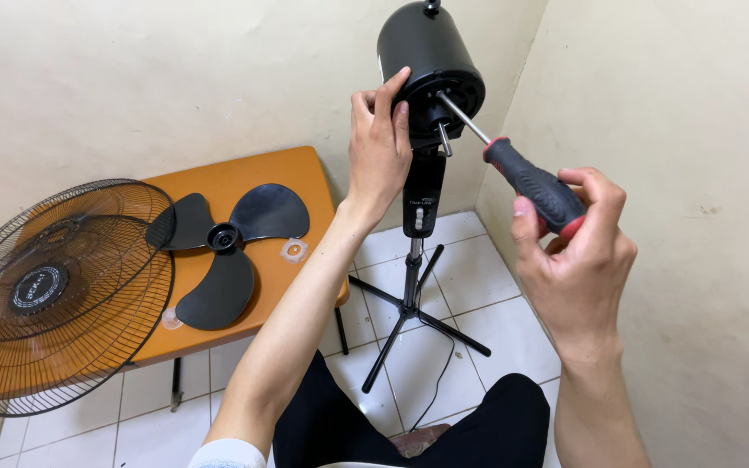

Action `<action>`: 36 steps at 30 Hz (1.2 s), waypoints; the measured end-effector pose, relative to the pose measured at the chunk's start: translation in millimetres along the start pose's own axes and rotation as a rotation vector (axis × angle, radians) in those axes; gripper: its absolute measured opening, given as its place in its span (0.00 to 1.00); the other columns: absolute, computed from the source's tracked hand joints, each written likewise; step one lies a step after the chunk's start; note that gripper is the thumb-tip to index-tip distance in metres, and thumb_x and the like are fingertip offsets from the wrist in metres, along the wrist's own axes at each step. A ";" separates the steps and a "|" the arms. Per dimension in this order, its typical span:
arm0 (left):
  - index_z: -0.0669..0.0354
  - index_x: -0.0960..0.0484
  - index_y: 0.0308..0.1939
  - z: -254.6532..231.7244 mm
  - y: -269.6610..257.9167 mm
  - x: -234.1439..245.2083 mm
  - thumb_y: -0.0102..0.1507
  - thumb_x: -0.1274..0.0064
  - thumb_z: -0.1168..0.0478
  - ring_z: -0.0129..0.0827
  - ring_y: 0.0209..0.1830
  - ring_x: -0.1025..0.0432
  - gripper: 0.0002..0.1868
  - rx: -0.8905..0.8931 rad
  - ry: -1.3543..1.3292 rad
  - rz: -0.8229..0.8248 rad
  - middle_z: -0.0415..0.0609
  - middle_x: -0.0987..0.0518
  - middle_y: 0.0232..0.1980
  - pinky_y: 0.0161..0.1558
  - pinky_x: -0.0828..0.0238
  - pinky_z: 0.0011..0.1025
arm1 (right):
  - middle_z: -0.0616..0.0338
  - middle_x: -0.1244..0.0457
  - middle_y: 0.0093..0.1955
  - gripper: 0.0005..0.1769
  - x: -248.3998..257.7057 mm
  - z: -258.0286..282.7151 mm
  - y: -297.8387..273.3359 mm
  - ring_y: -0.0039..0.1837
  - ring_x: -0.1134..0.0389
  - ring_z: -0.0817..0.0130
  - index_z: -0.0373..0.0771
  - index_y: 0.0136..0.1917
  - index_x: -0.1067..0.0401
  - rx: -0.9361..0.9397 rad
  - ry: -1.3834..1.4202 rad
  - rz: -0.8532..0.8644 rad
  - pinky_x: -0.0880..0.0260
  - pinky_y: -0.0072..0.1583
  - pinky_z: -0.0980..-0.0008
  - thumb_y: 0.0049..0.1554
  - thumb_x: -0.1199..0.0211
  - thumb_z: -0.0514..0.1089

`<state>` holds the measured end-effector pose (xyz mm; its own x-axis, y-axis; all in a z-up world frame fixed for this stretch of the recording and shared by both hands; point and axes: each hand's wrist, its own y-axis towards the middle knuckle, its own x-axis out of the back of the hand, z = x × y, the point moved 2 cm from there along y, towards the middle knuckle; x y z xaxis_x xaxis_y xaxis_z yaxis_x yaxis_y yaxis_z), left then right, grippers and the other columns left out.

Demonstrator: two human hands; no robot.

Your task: The person removes the front grille and a plastic ring from a standing electric fan, then uses a screwdriver to loosen and remove screws from the fan head. The fan blades and grille are placed on a nearby table.

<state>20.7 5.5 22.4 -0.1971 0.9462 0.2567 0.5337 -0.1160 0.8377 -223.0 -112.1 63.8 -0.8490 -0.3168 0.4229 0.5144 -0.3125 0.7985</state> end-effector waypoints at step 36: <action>0.45 0.19 0.52 -11.2 31.6 13.1 0.65 0.32 0.57 0.35 0.55 0.31 0.14 -0.497 0.295 -0.067 0.42 0.31 0.56 0.54 0.37 0.37 | 0.48 0.35 0.57 0.24 -21.6 -51.6 -10.9 0.49 0.27 0.70 0.30 0.69 0.41 -0.003 0.310 -0.077 0.24 0.48 0.74 0.68 0.35 0.42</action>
<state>25.8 10.9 57.6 -0.4757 0.8406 0.2590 0.0760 -0.2540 0.9642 -204.0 -148.1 23.8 -0.8084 -0.5496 0.2106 0.4510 -0.3485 0.8217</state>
